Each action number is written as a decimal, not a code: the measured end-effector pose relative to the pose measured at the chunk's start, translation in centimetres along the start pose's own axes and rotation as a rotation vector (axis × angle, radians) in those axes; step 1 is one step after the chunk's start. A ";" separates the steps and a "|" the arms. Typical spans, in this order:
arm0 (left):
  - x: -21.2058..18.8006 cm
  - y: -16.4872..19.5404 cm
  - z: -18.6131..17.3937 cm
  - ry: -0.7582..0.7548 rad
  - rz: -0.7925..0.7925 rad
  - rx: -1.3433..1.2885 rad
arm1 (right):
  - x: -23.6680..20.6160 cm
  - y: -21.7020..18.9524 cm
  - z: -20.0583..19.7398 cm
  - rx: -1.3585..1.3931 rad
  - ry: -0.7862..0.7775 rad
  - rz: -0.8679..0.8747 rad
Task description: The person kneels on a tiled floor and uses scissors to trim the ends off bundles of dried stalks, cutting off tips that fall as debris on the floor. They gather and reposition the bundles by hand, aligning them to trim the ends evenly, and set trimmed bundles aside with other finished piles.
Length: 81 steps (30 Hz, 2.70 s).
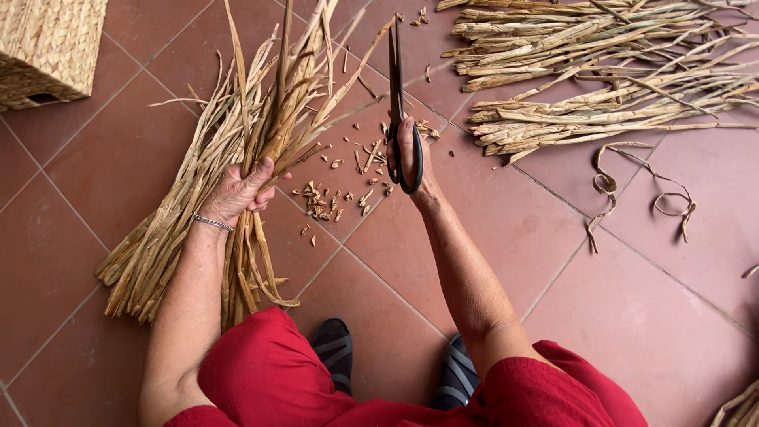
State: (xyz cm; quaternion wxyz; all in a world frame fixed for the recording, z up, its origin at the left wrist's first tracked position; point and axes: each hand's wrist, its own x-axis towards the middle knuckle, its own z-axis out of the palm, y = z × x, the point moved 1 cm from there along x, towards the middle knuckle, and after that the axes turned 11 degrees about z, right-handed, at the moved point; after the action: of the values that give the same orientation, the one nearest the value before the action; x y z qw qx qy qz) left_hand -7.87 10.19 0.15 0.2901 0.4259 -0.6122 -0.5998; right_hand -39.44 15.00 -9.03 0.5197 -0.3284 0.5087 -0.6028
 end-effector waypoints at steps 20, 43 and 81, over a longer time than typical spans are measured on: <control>0.0 -0.6 0.0 -0.032 -0.006 0.106 | -1.3 -2.4 -2.2 -0.151 0.212 -0.301; -1.4 -1.7 0.3 -0.202 -0.081 0.362 | -1.2 -7.5 -10.3 -0.637 0.197 -0.232; 0.3 -1.4 -0.4 0.198 0.075 -0.009 | -1.2 -4.7 -4.2 -0.070 0.000 -0.296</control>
State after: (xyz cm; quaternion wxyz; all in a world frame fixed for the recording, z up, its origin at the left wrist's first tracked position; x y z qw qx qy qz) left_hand -7.41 9.86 -1.22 0.3732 0.4587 -0.5934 -0.5462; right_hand -44.45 17.04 -5.50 0.4131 -0.4177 0.4756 -0.6547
